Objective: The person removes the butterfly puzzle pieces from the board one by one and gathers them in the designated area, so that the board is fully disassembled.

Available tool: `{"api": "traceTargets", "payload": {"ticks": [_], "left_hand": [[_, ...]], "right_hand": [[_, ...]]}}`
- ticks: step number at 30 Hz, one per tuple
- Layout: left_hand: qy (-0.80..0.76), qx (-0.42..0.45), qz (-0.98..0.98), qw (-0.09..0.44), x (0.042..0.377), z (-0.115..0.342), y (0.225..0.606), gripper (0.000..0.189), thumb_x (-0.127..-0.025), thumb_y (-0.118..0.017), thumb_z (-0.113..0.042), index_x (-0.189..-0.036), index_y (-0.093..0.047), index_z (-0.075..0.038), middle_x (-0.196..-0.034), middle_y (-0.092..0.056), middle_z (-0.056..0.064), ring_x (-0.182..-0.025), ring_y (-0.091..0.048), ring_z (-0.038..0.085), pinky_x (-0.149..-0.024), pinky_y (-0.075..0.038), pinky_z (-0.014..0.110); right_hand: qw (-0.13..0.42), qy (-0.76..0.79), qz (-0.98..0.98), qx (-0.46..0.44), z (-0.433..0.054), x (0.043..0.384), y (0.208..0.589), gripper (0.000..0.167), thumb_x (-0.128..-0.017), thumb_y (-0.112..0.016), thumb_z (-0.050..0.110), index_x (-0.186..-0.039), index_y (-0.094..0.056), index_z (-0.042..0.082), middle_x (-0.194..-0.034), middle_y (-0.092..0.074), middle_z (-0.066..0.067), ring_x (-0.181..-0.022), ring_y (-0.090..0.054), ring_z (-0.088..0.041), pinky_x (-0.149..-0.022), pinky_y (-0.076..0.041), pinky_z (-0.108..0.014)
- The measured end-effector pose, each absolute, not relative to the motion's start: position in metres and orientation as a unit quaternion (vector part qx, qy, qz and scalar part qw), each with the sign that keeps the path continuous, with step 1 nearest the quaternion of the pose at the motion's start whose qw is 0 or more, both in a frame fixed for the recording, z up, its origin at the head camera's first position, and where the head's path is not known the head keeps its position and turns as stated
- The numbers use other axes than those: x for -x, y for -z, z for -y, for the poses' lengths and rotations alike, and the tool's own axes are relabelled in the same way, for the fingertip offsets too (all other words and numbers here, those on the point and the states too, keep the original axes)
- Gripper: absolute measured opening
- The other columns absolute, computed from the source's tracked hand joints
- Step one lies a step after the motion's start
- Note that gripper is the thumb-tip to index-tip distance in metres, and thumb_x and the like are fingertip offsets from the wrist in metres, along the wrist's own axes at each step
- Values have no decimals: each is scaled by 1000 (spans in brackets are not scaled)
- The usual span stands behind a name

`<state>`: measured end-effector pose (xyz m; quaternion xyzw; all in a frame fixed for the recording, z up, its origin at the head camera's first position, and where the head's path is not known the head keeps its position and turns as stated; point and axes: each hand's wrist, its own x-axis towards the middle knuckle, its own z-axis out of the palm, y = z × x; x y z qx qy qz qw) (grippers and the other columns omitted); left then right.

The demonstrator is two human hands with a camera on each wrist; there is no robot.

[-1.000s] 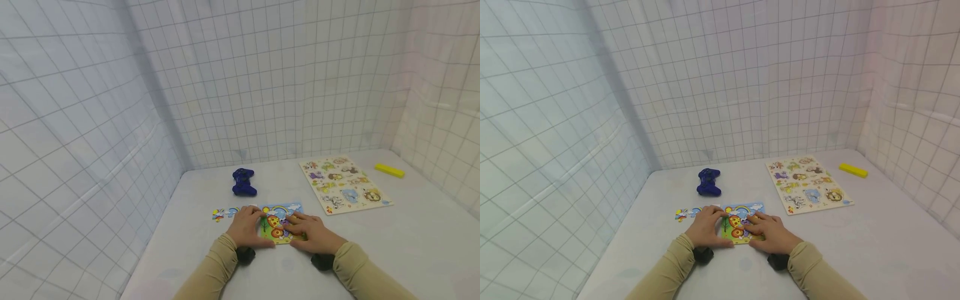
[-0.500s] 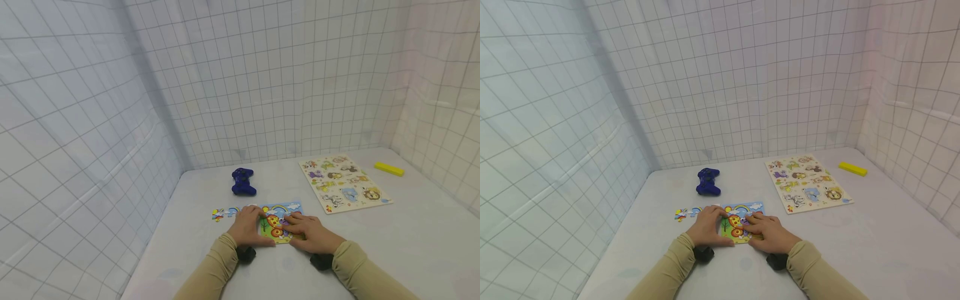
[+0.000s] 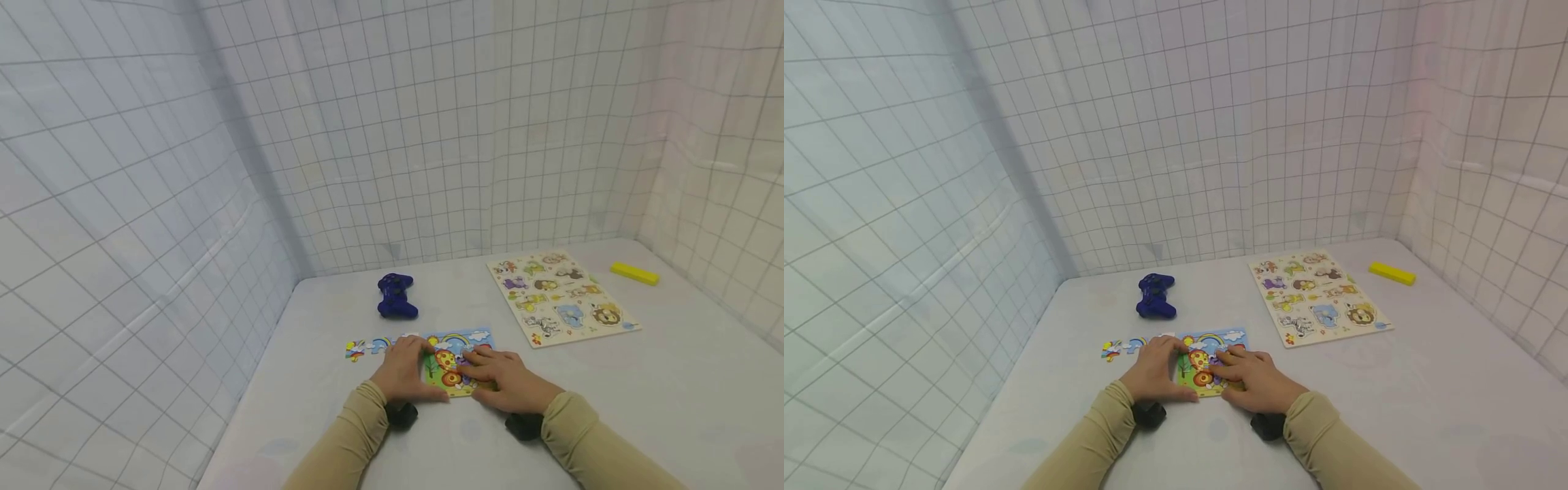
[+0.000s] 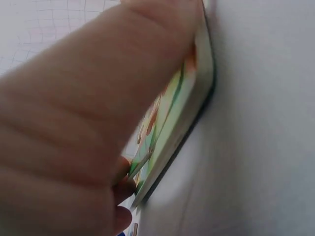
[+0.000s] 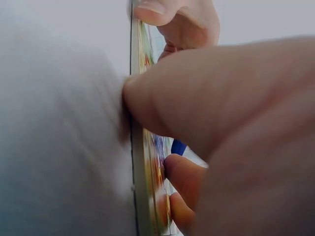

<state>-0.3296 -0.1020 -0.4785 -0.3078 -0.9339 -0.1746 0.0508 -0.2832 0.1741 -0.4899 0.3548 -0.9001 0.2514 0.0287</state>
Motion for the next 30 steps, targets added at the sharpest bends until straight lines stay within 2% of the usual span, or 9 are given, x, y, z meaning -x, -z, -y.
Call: {"api": "traceTargets", "payload": {"ticks": [5,8,16,22,30], "left_hand": [[209,306,928,30,331,104,478,58,-86,-78,-54,-127,-60,-17,-130,-62,3,-130,-52,26,-107,-39,53],[227,313,922,27,332,105,479,46,-92,-76,-42,-127,-60,-16,-129,-63,5,-130,-52,28,-110,-38,53],[253,344,904,19,334,104,480,41,-95,-75,-28,-131,-62,-15,-130,-64,3,-127,-55,23,-114,-40,46],[256,352,900,17,335,103,479,38,-99,-71,-23,-134,-63,-14,-132,-63,2,-127,-59,18,-112,-45,38],[256,352,900,37,335,104,477,37,-98,-71,-21,-133,-65,-11,-128,-64,3,-117,-62,16,-105,-50,36]], "right_hand": [[23,-251,898,-360,-174,283,490,47,-102,-60,35,-147,-59,21,-160,-44,-17,-150,-32,-47,-106,-29,-70],[16,-249,900,-357,-173,283,490,46,-103,-59,34,-147,-58,24,-161,-43,-15,-151,-30,-46,-107,-28,-71],[14,-250,900,-358,-173,282,489,46,-103,-60,34,-148,-58,24,-162,-41,-15,-151,-30,-46,-107,-27,-73],[12,-247,901,-356,-172,281,488,45,-103,-59,33,-147,-58,23,-162,-41,-16,-151,-30,-47,-106,-28,-72],[2,-245,903,-352,-172,282,488,46,-103,-59,35,-148,-58,26,-163,-39,-14,-153,-28,-44,-108,-27,-71]]}}
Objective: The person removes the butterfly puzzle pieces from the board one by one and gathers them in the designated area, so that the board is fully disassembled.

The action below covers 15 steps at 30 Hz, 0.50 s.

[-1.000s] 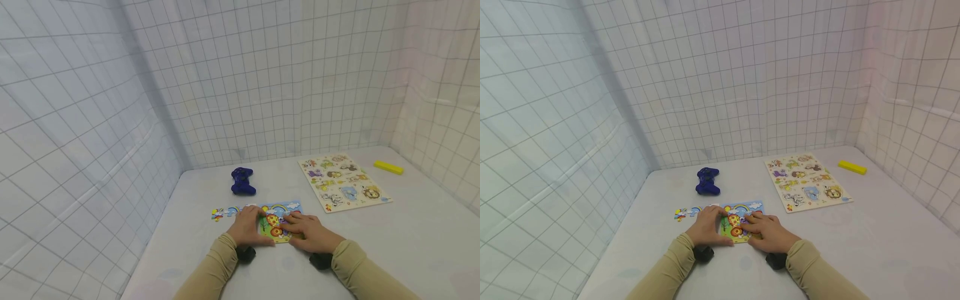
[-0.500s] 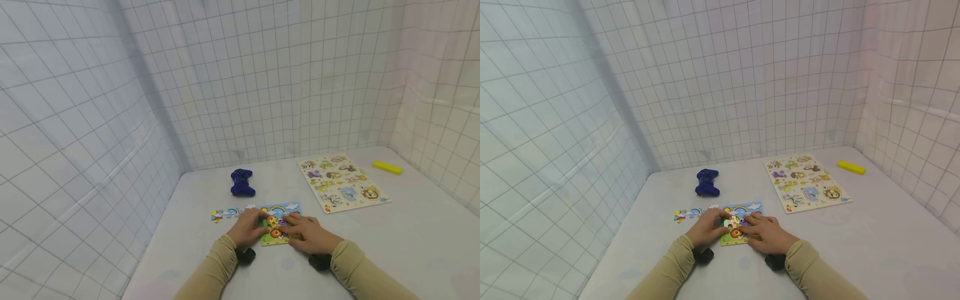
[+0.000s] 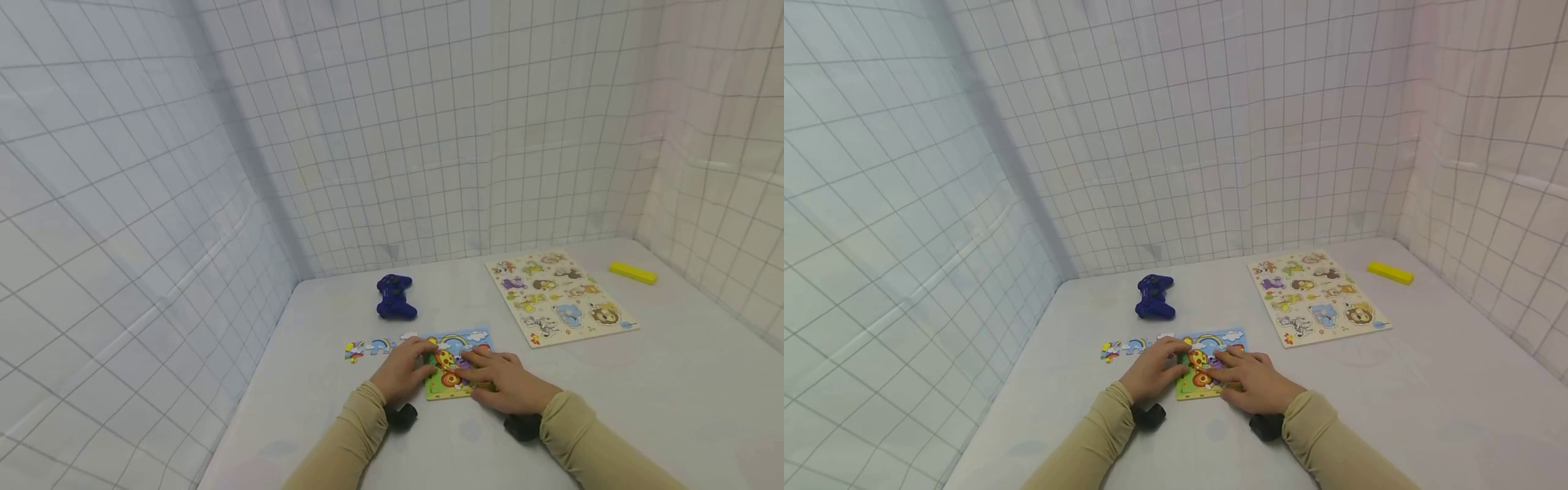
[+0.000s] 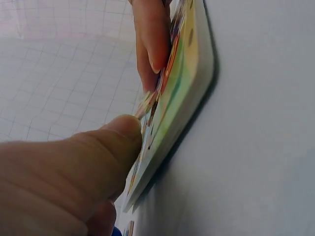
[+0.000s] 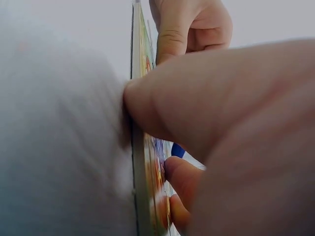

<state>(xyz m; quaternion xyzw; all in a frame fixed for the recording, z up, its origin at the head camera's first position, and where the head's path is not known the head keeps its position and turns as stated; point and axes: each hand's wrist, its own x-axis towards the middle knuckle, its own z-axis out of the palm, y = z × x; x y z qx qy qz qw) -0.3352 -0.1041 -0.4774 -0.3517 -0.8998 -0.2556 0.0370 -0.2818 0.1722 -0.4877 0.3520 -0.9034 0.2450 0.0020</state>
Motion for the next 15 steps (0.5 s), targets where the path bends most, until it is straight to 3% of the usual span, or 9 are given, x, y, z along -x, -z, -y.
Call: {"api": "traceTargets", "payload": {"ticks": [8,15], "left_hand": [[285,346,889,91,329,135,474,38,-93,-77,-13,-129,-67,-4,-127,-66,8,-109,-67,20,-95,-56,35],[295,290,898,152,323,210,481,35,-88,-82,-11,-121,-71,-7,-119,-70,6,-105,-69,21,-90,-59,35]], "right_hand": [[0,-247,902,-353,-170,284,491,46,-103,-59,37,-148,-58,27,-163,-39,-14,-153,-28,-44,-109,-27,-70],[-1,-248,902,-353,-174,284,489,46,-103,-58,37,-148,-57,26,-164,-39,-14,-152,-28,-44,-109,-27,-70]]}}
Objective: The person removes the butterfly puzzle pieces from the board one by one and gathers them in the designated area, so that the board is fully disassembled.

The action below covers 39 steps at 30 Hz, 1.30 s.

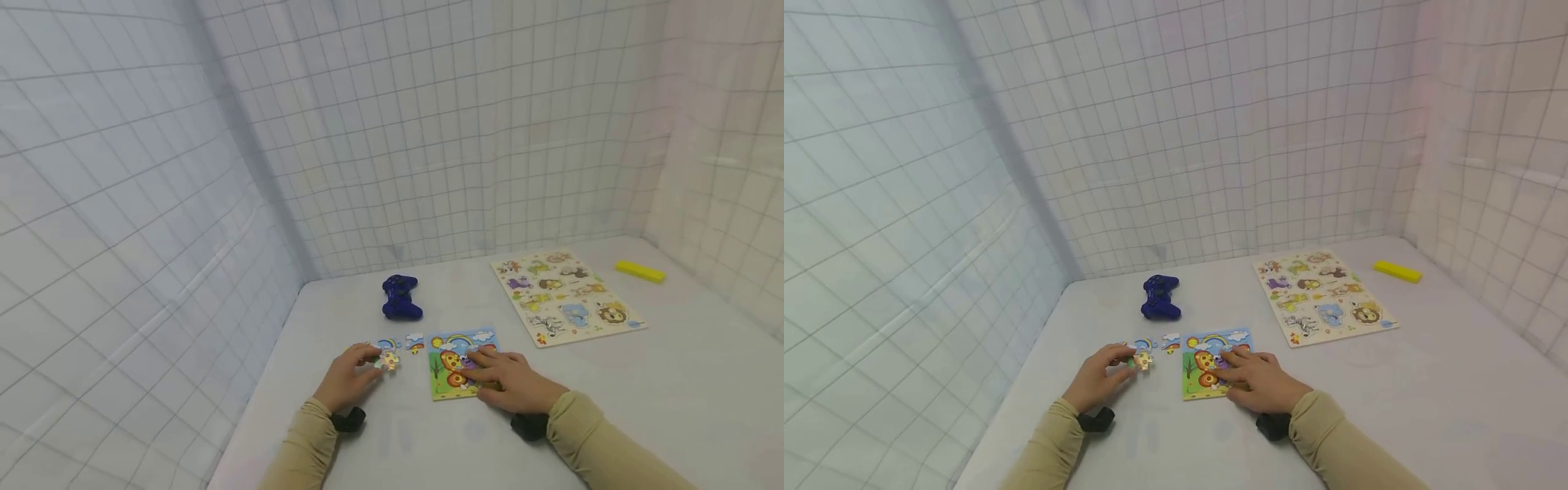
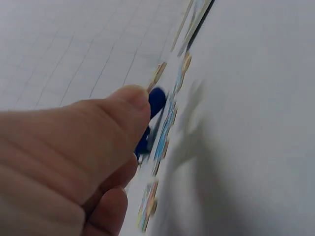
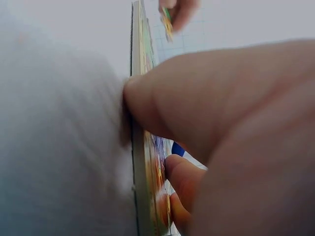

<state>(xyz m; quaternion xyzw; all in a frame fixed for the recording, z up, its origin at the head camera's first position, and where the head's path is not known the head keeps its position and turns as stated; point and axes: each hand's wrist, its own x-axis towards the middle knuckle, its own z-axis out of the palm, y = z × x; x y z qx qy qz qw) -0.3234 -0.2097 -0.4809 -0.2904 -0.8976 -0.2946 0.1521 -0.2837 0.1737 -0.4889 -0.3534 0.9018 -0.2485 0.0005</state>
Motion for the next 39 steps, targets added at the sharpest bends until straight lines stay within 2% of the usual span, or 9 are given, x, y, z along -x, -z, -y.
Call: {"api": "traceTargets", "payload": {"ticks": [4,8,11,15,20,29,39], "left_hand": [[300,245,909,151,318,244,481,35,-86,-83,-9,-119,-72,-12,-115,-72,1,-105,-70,20,-87,-59,34],[302,255,910,123,317,258,479,32,-88,-81,-12,-119,-73,-12,-119,-73,2,-109,-70,24,-90,-59,38],[286,276,912,105,319,260,480,29,-90,-80,-16,-119,-74,-12,-122,-73,3,-115,-69,28,-97,-56,43],[263,289,914,113,320,261,481,27,-90,-80,-15,-116,-77,-13,-122,-74,4,-116,-68,30,-101,-52,48],[252,300,912,119,320,264,480,25,-90,-79,-14,-114,-78,-14,-124,-74,6,-116,-67,33,-101,-51,51],[254,298,916,92,317,271,478,22,-91,-79,-16,-113,-79,-14,-124,-74,5,-119,-66,35,-103,-50,54],[268,296,912,100,314,269,478,21,-90,-79,-15,-111,-80,-16,-122,-75,5,-117,-67,35,-102,-50,54]], "right_hand": [[-3,249,-902,353,-177,285,488,46,-103,-58,37,-148,-57,27,-163,-39,-15,-152,-28,-45,-109,-26,-71],[-5,253,-901,352,-178,284,489,46,-103,-59,37,-148,-58,26,-163,-39,-16,-152,-28,-47,-108,-27,-72],[-4,258,-899,353,-178,283,491,45,-103,-59,37,-147,-58,26,-163,-39,-16,-152,-28,-47,-108,-26,-72],[-6,259,-900,351,-178,282,493,45,-103,-59,38,-147,-58,27,-163,-40,-14,-152,-29,-45,-108,-27,-71],[-7,259,-900,350,-177,281,493,45,-103,-59,38,-147,-58,28,-163,-41,-14,-152,-29,-45,-108,-27,-71],[-2,256,-899,355,-174,281,490,45,-103,-58,39,-147,-58,28,-163,-40,-14,-152,-28,-45,-108,-27,-72],[5,259,-899,353,-174,283,491,46,-104,-57,40,-148,-58,29,-163,-39,-14,-153,-27,-46,-108,-26,-72]]}}
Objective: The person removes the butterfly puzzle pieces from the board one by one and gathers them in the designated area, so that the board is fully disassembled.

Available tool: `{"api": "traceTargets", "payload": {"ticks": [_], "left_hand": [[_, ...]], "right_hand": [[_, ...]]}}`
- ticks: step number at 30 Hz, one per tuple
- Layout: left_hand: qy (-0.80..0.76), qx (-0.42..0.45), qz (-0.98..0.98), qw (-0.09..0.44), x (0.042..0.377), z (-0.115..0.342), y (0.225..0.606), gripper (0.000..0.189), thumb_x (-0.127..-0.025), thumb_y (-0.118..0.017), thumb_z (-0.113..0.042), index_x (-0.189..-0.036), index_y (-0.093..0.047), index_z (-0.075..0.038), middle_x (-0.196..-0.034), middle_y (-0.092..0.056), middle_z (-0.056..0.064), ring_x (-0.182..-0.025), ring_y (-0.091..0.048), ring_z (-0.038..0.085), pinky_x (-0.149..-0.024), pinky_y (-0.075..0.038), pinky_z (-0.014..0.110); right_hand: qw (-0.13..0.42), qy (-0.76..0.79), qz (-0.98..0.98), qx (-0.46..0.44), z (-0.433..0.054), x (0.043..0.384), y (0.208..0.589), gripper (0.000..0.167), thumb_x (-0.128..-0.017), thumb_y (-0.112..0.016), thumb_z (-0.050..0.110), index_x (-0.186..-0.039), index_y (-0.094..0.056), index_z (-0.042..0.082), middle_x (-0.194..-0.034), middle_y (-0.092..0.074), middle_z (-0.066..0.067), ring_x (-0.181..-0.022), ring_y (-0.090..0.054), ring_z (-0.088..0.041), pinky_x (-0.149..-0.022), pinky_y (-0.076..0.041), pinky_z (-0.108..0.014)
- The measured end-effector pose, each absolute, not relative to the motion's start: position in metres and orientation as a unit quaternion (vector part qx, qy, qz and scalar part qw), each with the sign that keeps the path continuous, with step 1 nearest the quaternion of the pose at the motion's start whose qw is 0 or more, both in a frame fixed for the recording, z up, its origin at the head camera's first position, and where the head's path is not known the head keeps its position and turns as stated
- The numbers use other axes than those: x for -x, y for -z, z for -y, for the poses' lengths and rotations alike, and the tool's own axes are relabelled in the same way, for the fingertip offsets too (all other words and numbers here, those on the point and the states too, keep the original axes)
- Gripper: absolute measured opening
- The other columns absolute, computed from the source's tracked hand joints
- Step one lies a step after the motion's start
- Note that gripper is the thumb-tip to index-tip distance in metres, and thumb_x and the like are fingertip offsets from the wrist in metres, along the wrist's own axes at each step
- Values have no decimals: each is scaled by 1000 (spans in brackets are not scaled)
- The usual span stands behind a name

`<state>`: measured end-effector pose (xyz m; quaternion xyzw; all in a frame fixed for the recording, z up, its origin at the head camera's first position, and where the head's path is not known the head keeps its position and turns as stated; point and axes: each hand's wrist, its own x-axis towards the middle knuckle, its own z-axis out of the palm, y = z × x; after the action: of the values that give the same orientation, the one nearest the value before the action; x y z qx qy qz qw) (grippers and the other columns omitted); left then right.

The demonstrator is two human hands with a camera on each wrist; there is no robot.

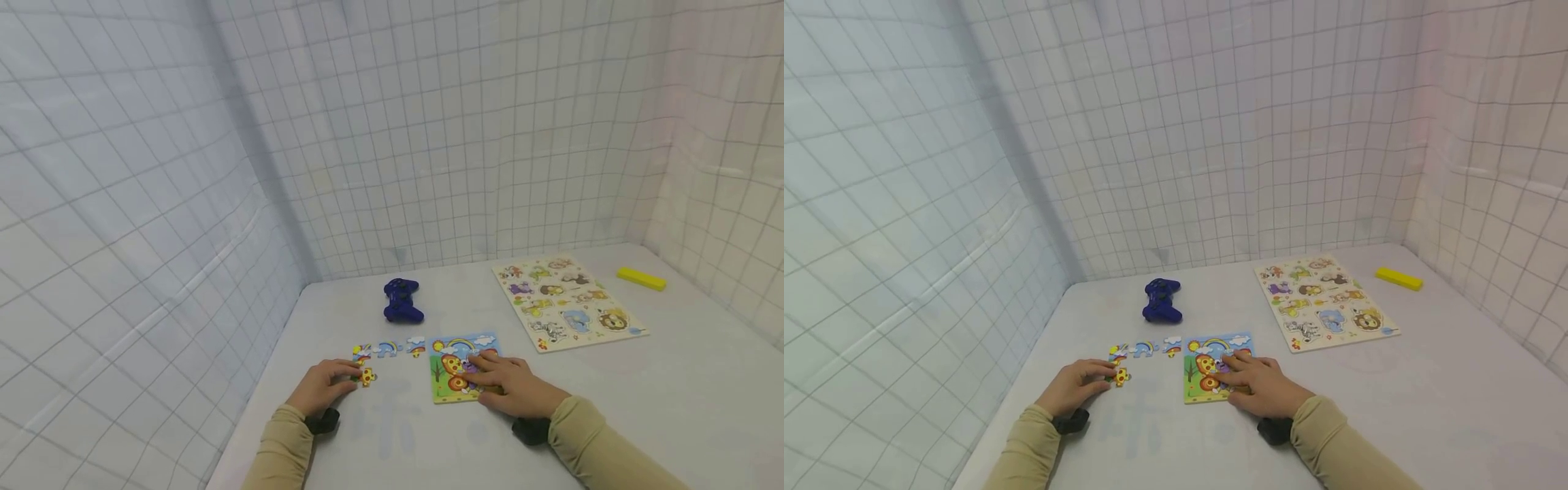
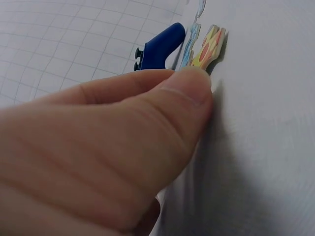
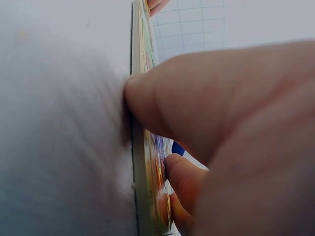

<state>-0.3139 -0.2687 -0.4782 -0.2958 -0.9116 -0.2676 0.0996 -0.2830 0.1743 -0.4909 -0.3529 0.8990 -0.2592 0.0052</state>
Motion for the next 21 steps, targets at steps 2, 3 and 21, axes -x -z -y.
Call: {"api": "traceTargets", "payload": {"ticks": [2,3,21], "left_hand": [[274,290,912,91,314,268,478,21,-90,-80,-15,-111,-80,-15,-122,-75,5,-118,-66,35,-102,-50,55],[276,285,914,85,314,268,478,22,-90,-79,-14,-111,-79,-16,-123,-74,5,-119,-66,35,-103,-49,55],[264,281,921,59,315,269,477,20,-93,-76,-16,-113,-79,-16,-126,-72,5,-122,-64,35,-104,-49,55]], "right_hand": [[9,260,-899,352,-175,284,491,46,-104,-57,40,-148,-57,30,-164,-39,-14,-153,-26,-46,-108,-26,-72],[10,260,-899,352,-175,284,492,46,-104,-57,41,-149,-57,30,-164,-38,-13,-153,-26,-45,-109,-26,-72],[19,256,-903,345,-174,284,491,46,-104,-56,43,-149,-56,32,-165,-37,-10,-154,-25,-43,-109,-25,-71]]}}
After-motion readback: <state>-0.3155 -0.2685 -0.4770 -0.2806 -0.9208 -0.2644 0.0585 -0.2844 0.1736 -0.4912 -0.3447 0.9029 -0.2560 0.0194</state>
